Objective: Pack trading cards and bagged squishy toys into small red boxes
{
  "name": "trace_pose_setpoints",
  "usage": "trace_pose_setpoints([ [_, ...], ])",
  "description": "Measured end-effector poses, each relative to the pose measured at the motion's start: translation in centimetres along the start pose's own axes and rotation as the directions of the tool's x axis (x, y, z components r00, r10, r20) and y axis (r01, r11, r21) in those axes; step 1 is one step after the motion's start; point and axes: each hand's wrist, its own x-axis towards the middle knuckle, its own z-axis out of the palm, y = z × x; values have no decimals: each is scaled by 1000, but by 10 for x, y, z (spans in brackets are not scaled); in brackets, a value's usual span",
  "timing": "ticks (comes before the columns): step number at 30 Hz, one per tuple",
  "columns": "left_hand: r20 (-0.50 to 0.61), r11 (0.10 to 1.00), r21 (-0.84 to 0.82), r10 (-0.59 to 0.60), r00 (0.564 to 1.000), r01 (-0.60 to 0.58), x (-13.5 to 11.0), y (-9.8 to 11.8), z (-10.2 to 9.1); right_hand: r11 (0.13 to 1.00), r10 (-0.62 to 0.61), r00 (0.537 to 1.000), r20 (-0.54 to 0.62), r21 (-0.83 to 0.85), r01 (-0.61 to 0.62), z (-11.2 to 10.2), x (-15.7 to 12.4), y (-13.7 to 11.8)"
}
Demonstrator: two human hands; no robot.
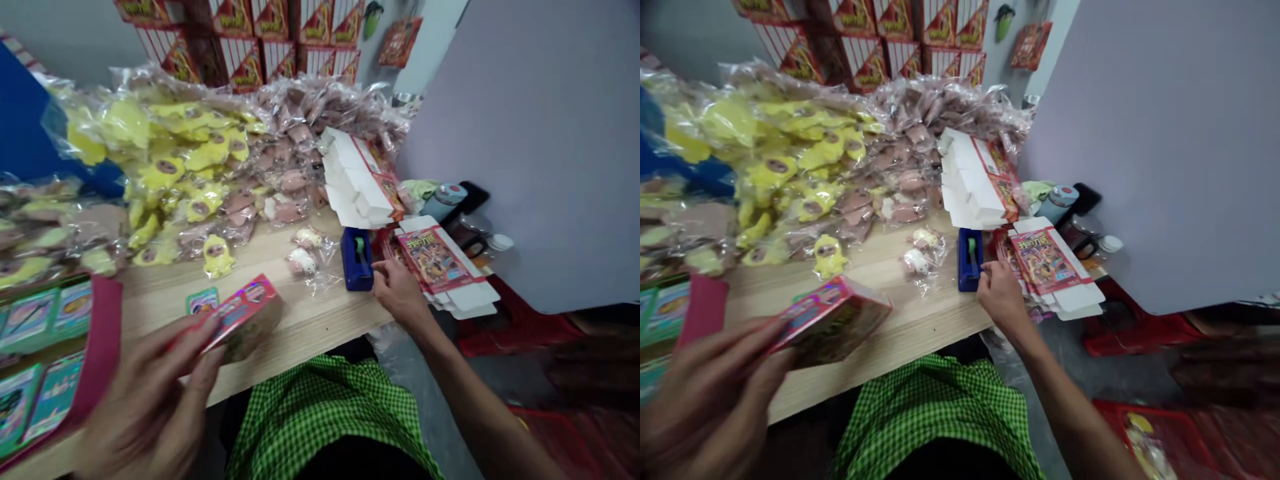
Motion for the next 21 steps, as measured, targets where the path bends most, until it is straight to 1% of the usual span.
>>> trace_pose_setpoints([
  [2, 64, 993, 31, 116, 991, -118, 3, 3, 18, 997, 68, 997, 31, 18, -68, -1, 13, 11],
  [4, 133, 981, 15, 190, 973, -194, 1, 6, 32, 992, 93, 991, 92, 74, -100, 2, 17, 18],
  [6, 163, 971, 15, 234, 958, -240, -1, 6, 39, 983, 111, 984, 139, 128, -129, 7, 16, 22],
  [8, 175, 957, 10, 285, 942, -291, -3, 6, 42, 973, 124, 979, 159, 172, -152, 12, 14, 22],
  [9, 179, 953, 10, 297, 938, -304, -4, 6, 44, 969, 129, 978, 162, 191, -159, 14, 14, 22],
  [11, 191, 956, 12, 284, 940, -292, -4, 8, 46, 961, 118, 980, 162, 229, -154, 17, 15, 20],
  [15, 216, 968, -1, 245, 945, -251, -3, 10, 51, 950, 30, 993, 114, 305, -64, 16, 15, 22],
  [17, 218, 965, -15, 260, 941, -263, -2, 9, 51, 948, -11, 997, 75, 319, -14, 19, 10, 29],
  [21, 196, 956, -2, 287, 937, -292, -1, 4, 51, 958, -45, 999, -19, 283, 49, 33, -2, 49],
])
